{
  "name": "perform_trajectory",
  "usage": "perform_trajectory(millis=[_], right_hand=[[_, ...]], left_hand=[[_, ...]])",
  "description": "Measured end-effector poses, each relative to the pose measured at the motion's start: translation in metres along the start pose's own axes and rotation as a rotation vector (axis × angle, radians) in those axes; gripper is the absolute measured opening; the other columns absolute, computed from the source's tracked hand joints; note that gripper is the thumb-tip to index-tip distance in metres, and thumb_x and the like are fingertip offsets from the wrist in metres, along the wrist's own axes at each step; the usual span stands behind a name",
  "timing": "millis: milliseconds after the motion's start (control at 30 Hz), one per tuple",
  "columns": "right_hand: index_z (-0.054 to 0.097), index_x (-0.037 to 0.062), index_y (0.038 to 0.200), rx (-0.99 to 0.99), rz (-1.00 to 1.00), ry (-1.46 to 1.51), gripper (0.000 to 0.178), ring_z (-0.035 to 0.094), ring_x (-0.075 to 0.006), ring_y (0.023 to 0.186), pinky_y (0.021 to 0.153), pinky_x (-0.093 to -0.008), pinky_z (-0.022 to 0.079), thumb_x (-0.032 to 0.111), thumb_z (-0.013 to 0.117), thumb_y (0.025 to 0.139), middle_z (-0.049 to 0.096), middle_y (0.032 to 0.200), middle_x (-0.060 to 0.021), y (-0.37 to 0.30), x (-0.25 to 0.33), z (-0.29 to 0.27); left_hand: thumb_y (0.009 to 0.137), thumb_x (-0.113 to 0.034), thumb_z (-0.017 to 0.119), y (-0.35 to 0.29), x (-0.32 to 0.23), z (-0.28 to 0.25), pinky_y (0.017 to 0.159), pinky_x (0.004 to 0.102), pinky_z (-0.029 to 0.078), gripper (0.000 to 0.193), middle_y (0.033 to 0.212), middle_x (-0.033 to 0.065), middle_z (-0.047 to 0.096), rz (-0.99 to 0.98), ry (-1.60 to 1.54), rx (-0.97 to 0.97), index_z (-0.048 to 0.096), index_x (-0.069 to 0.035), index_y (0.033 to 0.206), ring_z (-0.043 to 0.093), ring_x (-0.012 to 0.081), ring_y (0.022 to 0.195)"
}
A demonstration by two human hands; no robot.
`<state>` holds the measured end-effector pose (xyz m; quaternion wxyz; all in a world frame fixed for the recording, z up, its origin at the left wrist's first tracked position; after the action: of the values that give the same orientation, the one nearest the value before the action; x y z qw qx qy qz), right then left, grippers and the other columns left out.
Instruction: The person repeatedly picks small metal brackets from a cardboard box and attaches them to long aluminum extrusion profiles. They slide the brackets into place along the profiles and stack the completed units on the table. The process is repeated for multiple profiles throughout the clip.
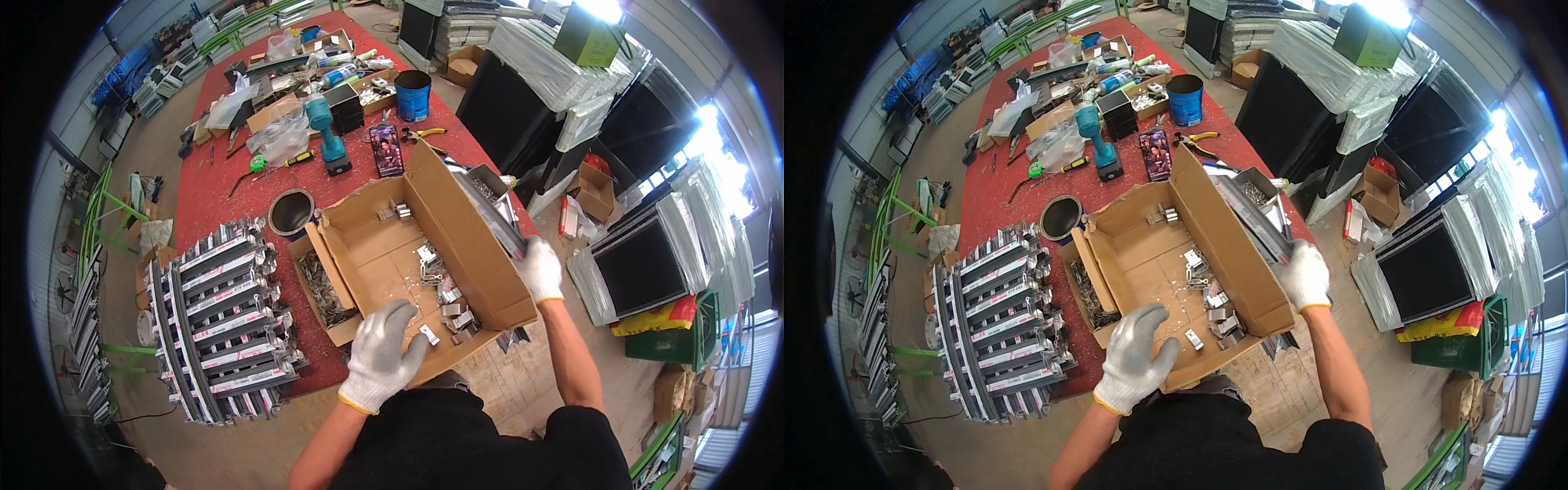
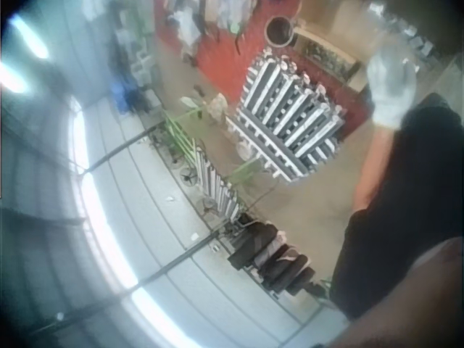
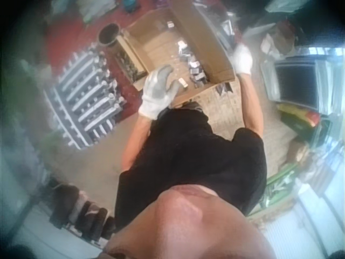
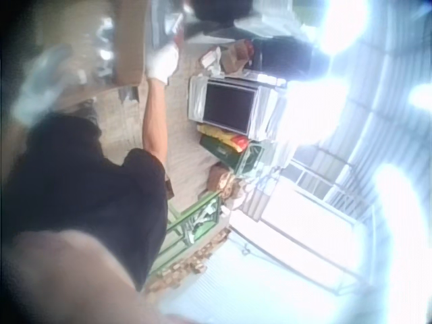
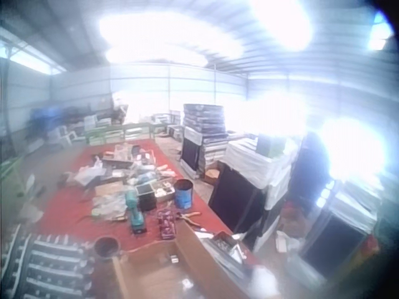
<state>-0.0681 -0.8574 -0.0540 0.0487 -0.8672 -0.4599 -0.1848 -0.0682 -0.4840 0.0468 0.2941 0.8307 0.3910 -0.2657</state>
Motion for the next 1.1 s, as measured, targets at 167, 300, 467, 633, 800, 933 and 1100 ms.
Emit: perform_trajectory(millis=[167, 300, 467, 633, 800, 933, 1100], right_hand=[[0.078, 0.0024, 0.124, -0.198, 0.07, 0.055, 0.046, 0.08, -0.0395, 0.105, 0.097, -0.048, 0.063, 0.019, 0.084, 0.081, 0.081, 0.112, -0.0231, -0.041, -0.02, -0.096], [0.076, -0.0001, 0.128, -0.347, 0.039, 0.084, 0.047, 0.08, -0.0347, 0.097, 0.091, -0.0428, 0.063, 0.01, 0.081, 0.082, 0.08, 0.107, -0.0207, -0.087, -0.019, -0.181], [0.071, -0.0021, 0.125, -0.301, -0.139, 0.031, 0.047, 0.074, -0.0318, 0.091, 0.088, -0.04, 0.06, -0.001, 0.077, 0.079, 0.073, 0.103, -0.0186, -0.143, 0.039, -0.246], [0.073, 0.0034, 0.122, -0.052, -0.618, 0.062, 0.05, 0.074, -0.0376, 0.094, 0.084, -0.0479, 0.062, -0.002, 0.08, 0.072, 0.072, 0.105, -0.0156, -0.174, 0.145, -0.222], [0.07, 0.0043, 0.118, 0.23, -1.095, 0.125, 0.039, 0.071, -0.0307, 0.094, 0.078, -0.0434, 0.058, 0.013, 0.08, 0.081, 0.069, 0.105, -0.01, -0.211, 0.243, -0.138], [0.069, 0.0102, 0.092, 0.148, -1.347, 0.255, 0.02, 0.065, -0.0218, 0.083, 0.07, -0.0384, 0.053, 0.024, 0.075, 0.08, 0.061, 0.089, -0.0038, -0.253, 0.316, -0.098], [0.072, 0.007, 0.103, 0.262, -1.505, 0.332, 0.026, 0.069, -0.0237, 0.092, 0.079, -0.0403, 0.058, 0.023, 0.076, 0.083, 0.068, 0.098, -0.0048, -0.271, 0.358, -0.084]], left_hand=[[0.091, -0.015, 0.084, 0.006, 0.001, -0.009, 0.107, 0.052, 0.057, 0.046, 0.134, 0.0224, 0.073, 0.04, -0.038, -0.025, 0.07, 0.0, 0.131, 0.071, 0.0437, 0.12], [0.086, -0.006, 0.085, 0.005, -0.005, -0.028, 0.107, 0.0506, 0.058, 0.048, 0.135, 0.0243, 0.072, 0.082, -0.08, -0.055, 0.069, 0.003, 0.131, 0.072, 0.0436, 0.121], [0.083, -0.003, 0.085, -0.01, -0.032, -0.076, 0.101, 0.049, 0.061, 0.05, 0.131, 0.026, 0.073, 0.142, -0.147, -0.103, 0.069, 0.003, 0.129, 0.074, 0.0445, 0.114], [0.07, -0.004, 0.089, -0.026, -0.073, -0.12, 0.098, 0.0492, 0.059, 0.055, 0.126, 0.0223, 0.074, 0.286, -0.083, -0.065, 0.072, 0.002, 0.122, 0.074, 0.0401, 0.11], [0.079, -0.015, 0.092, -0.033, -0.054, -0.118, 0.098, 0.0495, 0.058, 0.051, 0.123, 0.0202, 0.075, 0.134, 0.027, 0.09, 0.072, 0.001, 0.123, 0.074, 0.0395, 0.109], [0.098, -0.031, 0.085, -0.083, 0.01, -0.084, 0.095, 0.0471, 0.06, 0.037, 0.112, 0.0207, 0.079, -0.333, -0.251, 0.552, 0.074, -0.005, 0.122, 0.076, 0.0419, 0.11], [0.105, -0.032, 0.074, -0.147, 0.062, -0.083, 0.094, 0.0481, 0.059, 0.036, 0.117, 0.0271, 0.077, -0.666, -0.396, 0.579, 0.072, 0.0, 0.122, 0.076, 0.0465, 0.111]])
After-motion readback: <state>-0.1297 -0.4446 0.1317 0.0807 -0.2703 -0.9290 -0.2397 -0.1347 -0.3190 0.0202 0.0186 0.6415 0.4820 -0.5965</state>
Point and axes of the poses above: each hand's wrist, its own y-axis towards the middle knuckle, its own z-axis out of the palm, x = y × z, the point moved 9 cm from there along y, towards the middle knuckle
